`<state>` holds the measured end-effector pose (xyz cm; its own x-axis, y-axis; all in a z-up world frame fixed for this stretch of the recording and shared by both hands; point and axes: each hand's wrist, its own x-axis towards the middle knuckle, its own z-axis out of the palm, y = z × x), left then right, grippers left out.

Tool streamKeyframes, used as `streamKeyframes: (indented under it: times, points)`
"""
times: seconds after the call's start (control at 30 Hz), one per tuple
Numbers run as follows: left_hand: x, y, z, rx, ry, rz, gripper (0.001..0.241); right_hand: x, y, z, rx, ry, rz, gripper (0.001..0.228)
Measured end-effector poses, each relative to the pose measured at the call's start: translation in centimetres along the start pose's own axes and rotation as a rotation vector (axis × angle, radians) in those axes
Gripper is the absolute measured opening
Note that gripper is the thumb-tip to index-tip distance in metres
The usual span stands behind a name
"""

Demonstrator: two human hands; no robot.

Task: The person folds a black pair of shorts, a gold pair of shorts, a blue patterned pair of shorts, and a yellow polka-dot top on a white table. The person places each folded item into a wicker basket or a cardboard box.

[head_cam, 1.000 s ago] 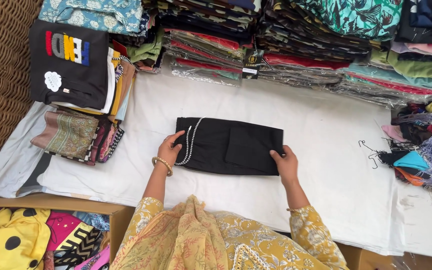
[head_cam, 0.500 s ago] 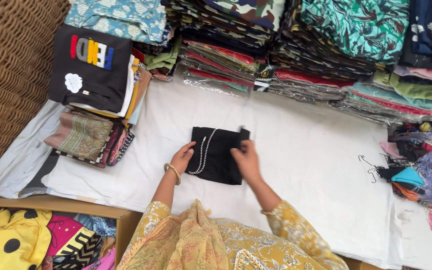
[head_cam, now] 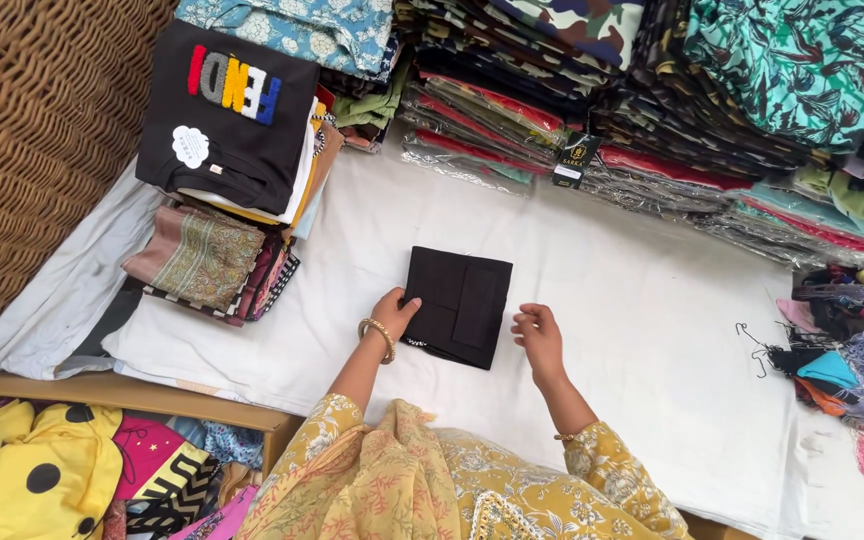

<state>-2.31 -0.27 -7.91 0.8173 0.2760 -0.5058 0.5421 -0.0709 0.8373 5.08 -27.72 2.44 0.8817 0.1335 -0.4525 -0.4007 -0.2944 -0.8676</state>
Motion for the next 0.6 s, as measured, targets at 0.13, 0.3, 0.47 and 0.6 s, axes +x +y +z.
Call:
streamKeyframes:
  times: [0.13, 0.3, 0.47, 0.6]
  points:
    - [1.4, -1.7, 0.9, 0.018, 0.065, -0.030, 0.038, -0.4, 1.8, 0.3, -0.083, 0.034, -0.006, 0.029]
    - [-1.7, 4.3, 0.6, -0.253, -0.054, -0.127, 0.082, -4.5, -3.2, 5.1, -0.455, -0.214, -0.573, 0.073]
    - [-9.1, 15.4, 0.2, -0.493, -0.061, -0.133, 0.085, -3.8, -3.5, 6.2, -0.269, -0.064, -0.519, 0.060]
    - [-10.5, 14.8, -2.4, -0.596, -0.105, 0.120, 0.063, 0.3, -1.4, 1.1, 0.029, -0.089, -0.202, 0.036]
